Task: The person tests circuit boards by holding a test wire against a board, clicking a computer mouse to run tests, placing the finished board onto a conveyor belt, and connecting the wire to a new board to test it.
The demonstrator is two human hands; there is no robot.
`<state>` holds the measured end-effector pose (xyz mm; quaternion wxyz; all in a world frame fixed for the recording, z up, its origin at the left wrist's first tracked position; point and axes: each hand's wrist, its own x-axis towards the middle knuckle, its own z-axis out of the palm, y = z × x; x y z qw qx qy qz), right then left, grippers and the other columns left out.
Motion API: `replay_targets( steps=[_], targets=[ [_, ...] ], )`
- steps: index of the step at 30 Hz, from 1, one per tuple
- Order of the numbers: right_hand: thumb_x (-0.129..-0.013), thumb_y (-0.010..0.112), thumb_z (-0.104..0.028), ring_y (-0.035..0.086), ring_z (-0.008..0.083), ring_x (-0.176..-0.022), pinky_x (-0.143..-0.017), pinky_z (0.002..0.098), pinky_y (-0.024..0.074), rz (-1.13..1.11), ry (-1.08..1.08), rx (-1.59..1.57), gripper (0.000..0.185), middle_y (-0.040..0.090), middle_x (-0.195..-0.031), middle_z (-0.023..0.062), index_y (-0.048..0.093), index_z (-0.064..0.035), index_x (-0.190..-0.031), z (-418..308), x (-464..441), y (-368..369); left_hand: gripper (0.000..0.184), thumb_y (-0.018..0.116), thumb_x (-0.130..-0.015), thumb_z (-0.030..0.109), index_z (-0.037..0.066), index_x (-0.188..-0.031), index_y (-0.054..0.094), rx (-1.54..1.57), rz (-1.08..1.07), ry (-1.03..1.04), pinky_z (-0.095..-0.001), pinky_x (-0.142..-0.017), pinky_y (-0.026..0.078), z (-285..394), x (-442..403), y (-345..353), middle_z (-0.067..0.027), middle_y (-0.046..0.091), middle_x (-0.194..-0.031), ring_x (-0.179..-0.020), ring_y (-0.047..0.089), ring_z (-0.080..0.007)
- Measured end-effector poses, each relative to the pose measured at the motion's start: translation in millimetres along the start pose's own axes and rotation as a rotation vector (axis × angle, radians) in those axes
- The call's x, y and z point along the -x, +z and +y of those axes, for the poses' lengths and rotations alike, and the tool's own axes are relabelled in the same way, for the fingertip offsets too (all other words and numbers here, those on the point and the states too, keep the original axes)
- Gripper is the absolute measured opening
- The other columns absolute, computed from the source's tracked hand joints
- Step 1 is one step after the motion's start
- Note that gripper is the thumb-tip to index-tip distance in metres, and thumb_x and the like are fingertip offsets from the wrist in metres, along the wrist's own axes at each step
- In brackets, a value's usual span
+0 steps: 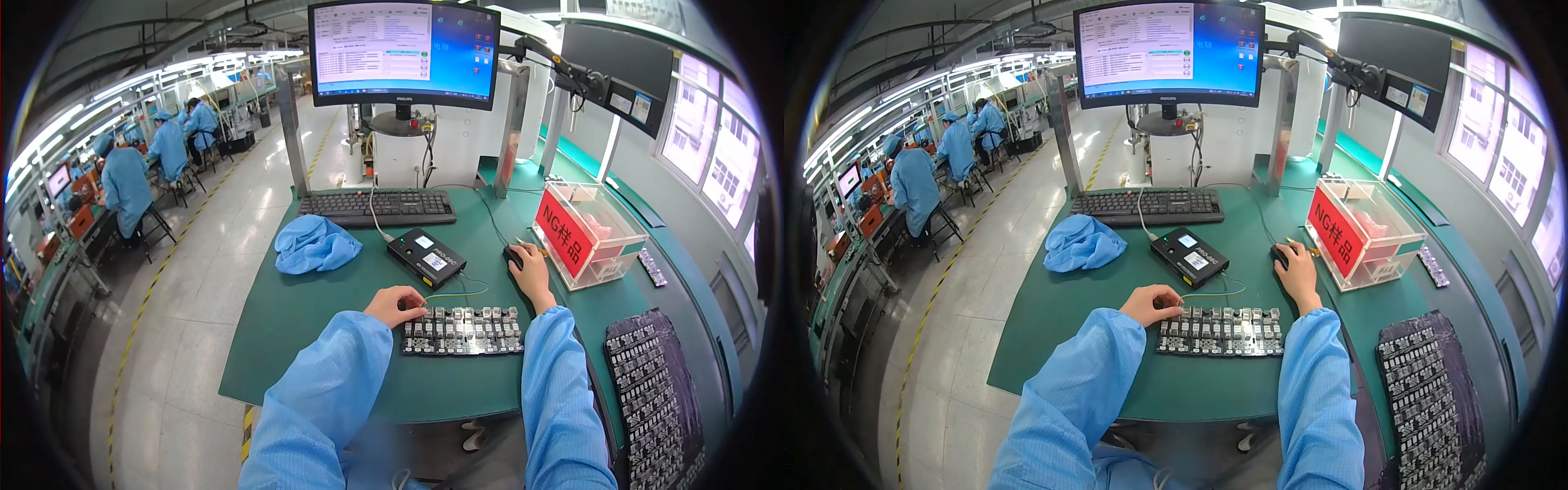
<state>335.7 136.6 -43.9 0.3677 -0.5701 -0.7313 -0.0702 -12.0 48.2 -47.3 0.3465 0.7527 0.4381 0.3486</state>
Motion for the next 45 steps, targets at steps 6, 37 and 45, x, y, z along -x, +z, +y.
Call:
replay_targets(
  steps=[6, 37, 45],
  targets=[
    [-0.078, 0.069, -0.016, 0.054, 0.031, -0.111, -0.093, 0.0387, 0.0454, 0.006, 0.001, 0.001, 0.038, 0.055, -0.119, 0.0106, 0.063, -0.0119, -0.115, 1, -1, 2, 0.021, 0.075, -0.08, 0.019, 0.007, -0.096, 0.068, 0.006, 0.015, 0.055, -0.023, -0.063, 0.046, -3, -1, 0, 0.0, 0.065, -0.078, -0.068, 0.057, -0.0055],
    [-0.076, 0.071, -0.041, 0.048, 0.0356, -0.119, -0.099, 0.0462, 0.037, 0.036, 0.091, 0.182, 0.071, 0.048, -0.132, 0.0189, 0.046, -0.0127, -0.136, 10, 11, -4, 0.111, 0.044, -0.073, 0.083, 0.002, -0.147, 0.026, -0.785, 0.004, -0.289, -0.0435, -0.118, 0.003, 6, 5, 0, -0.0096, 0.018, -0.156, -0.146, 0.009, -0.0229],
    [-0.074, 0.073, -0.041, 0.051, 0.0357, -0.111, -0.095, 0.0452, 0.0405, -0.019, 0.125, 0.184, 0.078, 0.051, -0.123, 0.0184, 0.042, -0.0094, -0.138, 17, 16, -1, 0.108, 0.047, -0.073, 0.081, 0.004, -0.146, 0.029, -0.778, 0.044, -0.284, -0.0434, -0.118, 0.003, 8, 7, 1, -0.0083, 0.021, -0.155, -0.145, 0.012, -0.0218]
  ],
)
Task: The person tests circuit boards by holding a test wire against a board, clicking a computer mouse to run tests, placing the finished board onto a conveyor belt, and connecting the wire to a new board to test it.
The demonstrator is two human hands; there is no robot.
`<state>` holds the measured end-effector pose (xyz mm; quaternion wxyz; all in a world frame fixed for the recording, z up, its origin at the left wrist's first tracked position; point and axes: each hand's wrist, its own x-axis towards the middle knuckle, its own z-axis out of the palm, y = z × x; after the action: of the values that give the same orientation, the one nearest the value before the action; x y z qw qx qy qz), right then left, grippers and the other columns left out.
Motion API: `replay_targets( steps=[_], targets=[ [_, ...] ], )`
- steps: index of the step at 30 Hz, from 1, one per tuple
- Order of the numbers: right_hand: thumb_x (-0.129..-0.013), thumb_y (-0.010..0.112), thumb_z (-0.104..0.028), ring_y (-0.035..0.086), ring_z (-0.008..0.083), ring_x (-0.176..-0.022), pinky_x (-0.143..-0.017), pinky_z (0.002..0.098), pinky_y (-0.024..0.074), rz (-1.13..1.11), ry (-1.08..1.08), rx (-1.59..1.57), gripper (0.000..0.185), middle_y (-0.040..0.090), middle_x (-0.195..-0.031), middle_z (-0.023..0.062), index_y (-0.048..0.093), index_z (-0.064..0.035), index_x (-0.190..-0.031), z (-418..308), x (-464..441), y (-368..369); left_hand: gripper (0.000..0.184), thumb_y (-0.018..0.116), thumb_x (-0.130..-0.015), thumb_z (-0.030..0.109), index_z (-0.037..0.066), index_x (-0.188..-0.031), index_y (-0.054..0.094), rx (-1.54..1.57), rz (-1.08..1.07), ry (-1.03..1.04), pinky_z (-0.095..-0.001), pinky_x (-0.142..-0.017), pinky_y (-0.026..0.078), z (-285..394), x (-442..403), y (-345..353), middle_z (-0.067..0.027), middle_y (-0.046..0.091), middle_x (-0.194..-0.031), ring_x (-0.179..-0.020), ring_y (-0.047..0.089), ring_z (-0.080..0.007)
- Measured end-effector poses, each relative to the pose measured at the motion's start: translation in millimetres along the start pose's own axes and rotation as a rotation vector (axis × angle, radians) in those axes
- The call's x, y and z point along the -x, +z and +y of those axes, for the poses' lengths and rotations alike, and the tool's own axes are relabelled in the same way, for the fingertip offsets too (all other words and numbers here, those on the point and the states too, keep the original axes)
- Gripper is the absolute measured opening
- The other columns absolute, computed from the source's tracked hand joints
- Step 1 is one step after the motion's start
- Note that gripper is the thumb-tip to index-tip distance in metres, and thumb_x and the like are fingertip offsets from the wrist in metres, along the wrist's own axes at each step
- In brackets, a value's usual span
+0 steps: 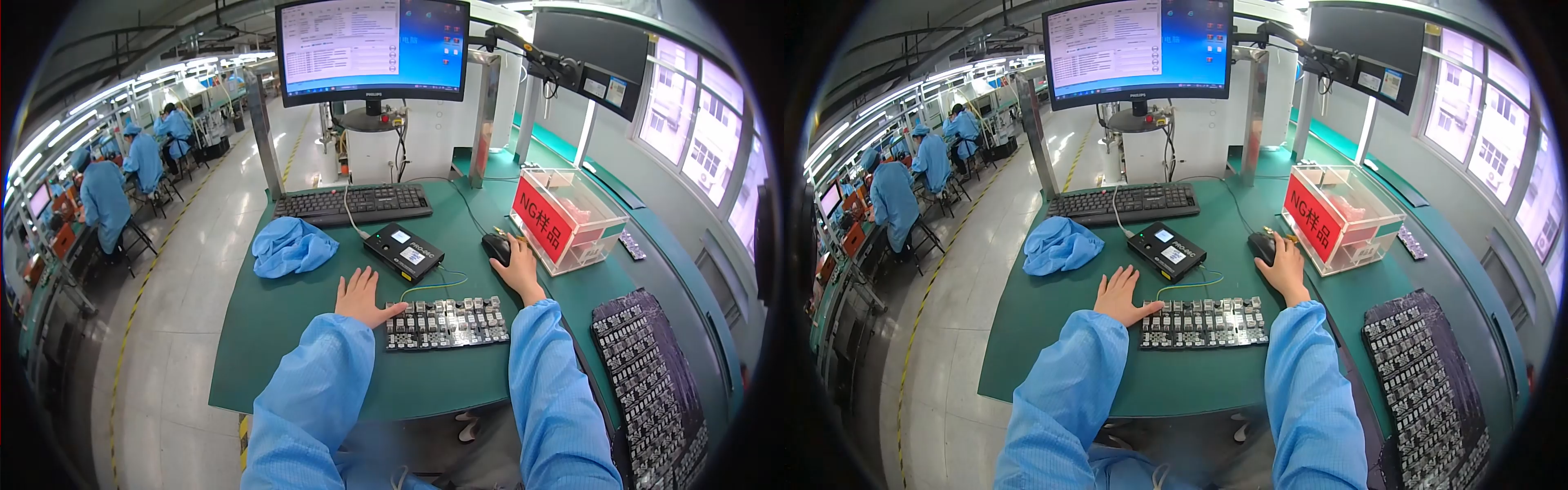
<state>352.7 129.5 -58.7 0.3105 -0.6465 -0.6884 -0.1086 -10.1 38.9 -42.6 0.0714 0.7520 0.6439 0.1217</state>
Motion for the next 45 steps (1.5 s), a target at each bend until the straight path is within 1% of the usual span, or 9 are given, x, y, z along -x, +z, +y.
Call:
replay_targets(
  steps=[6, 16, 18, 19, 25, 27, 43, 45],
  targets=[
    [-0.074, 0.073, -0.04, 0.05, 0.0354, -0.112, -0.096, 0.0456, 0.0393, -0.04, 0.034, -0.017, 0.076, 0.052, -0.12, 0.0175, 0.041, -0.0106, -0.137, -2.3, -0.4, -2.5, 0.109, 0.05, -0.071, 0.081, 0.004, -0.145, 0.03, 0.028, -0.005, -0.009, -0.0431, -0.118, 0.004, -0.8, -1.3, -0.4, -0.0085, 0.022, -0.155, -0.145, 0.012, -0.0218],
    [-0.074, 0.073, -0.039, 0.05, 0.0357, -0.112, -0.096, 0.0458, 0.0397, -0.037, 0.039, -0.023, 0.076, 0.053, -0.119, 0.0179, 0.041, -0.0108, -0.137, -5.4, 0.0, -6.3, 0.111, 0.05, -0.069, 0.082, 0.004, -0.146, 0.03, 0.039, -0.022, -0.014, -0.0433, -0.118, 0.004, -0.9, -1.8, -1.5, -0.0089, 0.022, -0.155, -0.145, 0.012, -0.022],
    [-0.077, 0.072, -0.04, 0.049, 0.0381, -0.117, -0.098, 0.0471, 0.0392, -0.093, 0.058, -0.026, 0.075, 0.051, -0.126, 0.0216, 0.039, -0.0088, -0.137, -7.5, 0.0, -9.9, 0.111, 0.05, -0.07, 0.082, 0.004, -0.146, 0.03, 0.031, -0.019, -0.013, -0.0435, -0.118, 0.004, -1.0, -1.8, -1.2, -0.0091, 0.022, -0.155, -0.145, 0.012, -0.0221],
    [-0.077, 0.072, -0.04, 0.049, 0.0381, -0.117, -0.098, 0.0471, 0.0392, -0.092, 0.058, -0.026, 0.075, 0.051, -0.126, 0.0216, 0.039, -0.0088, -0.137, -6.2, -0.6, -8.5, 0.111, 0.05, -0.07, 0.082, 0.004, -0.146, 0.03, 0.031, -0.018, -0.013, -0.0435, -0.118, 0.004, -0.9, -1.9, -1.5, -0.0091, 0.022, -0.155, -0.145, 0.012, -0.0221],
    [-0.078, 0.071, -0.039, 0.048, 0.0359, -0.118, -0.098, 0.0463, 0.0386, -0.109, 0.069, -0.026, 0.073, 0.053, -0.126, 0.0189, 0.039, -0.0104, -0.137, -4.0, -1.5, -6.3, 0.111, 0.048, -0.071, 0.083, 0.004, -0.146, 0.03, 0.027, -0.027, -0.01, -0.0447, -0.118, 0.004, -1.2, -1.5, -1.4, -0.0093, 0.022, -0.155, -0.145, 0.012, -0.0222],
    [-0.078, 0.07, -0.039, 0.048, 0.0355, -0.118, -0.099, 0.0461, 0.0382, -0.105, 0.072, -0.023, 0.073, 0.053, -0.126, 0.0182, 0.04, -0.0114, -0.138, -3.8, -1.2, -6.2, 0.113, 0.047, -0.069, 0.084, 0.003, -0.146, 0.029, 0.038, -0.017, -0.002, -0.045, -0.118, 0.004, -2.3, -2.3, 0.3, -0.0094, 0.022, -0.155, -0.145, 0.012, -0.0229],
    [-0.077, 0.07, -0.039, 0.047, 0.0339, -0.117, -0.098, 0.0454, 0.0367, -0.108, 0.088, -0.042, 0.074, 0.053, -0.123, 0.0174, 0.04, -0.0131, -0.138, -2.2, -1.9, -3.6, 0.114, 0.049, -0.068, 0.085, 0.004, -0.145, 0.031, 0.052, 0.003, -0.005, -0.0452, -0.117, 0.004, -2.3, -2.3, 0.8, -0.0092, 0.024, -0.154, -0.144, 0.013, -0.0229],
    [-0.077, 0.07, -0.039, 0.047, 0.0337, -0.117, -0.098, 0.0454, 0.0368, -0.101, 0.077, -0.04, 0.074, 0.054, -0.123, 0.0171, 0.04, -0.0129, -0.138, -2.0, -2.0, -3.2, 0.109, 0.049, -0.071, 0.082, 0.004, -0.145, 0.031, 0.04, -0.009, -0.007, -0.0447, -0.118, 0.004, -0.9, -0.9, -1.4, -0.0096, 0.023, -0.154, -0.145, 0.013, -0.0231]
  ],
)
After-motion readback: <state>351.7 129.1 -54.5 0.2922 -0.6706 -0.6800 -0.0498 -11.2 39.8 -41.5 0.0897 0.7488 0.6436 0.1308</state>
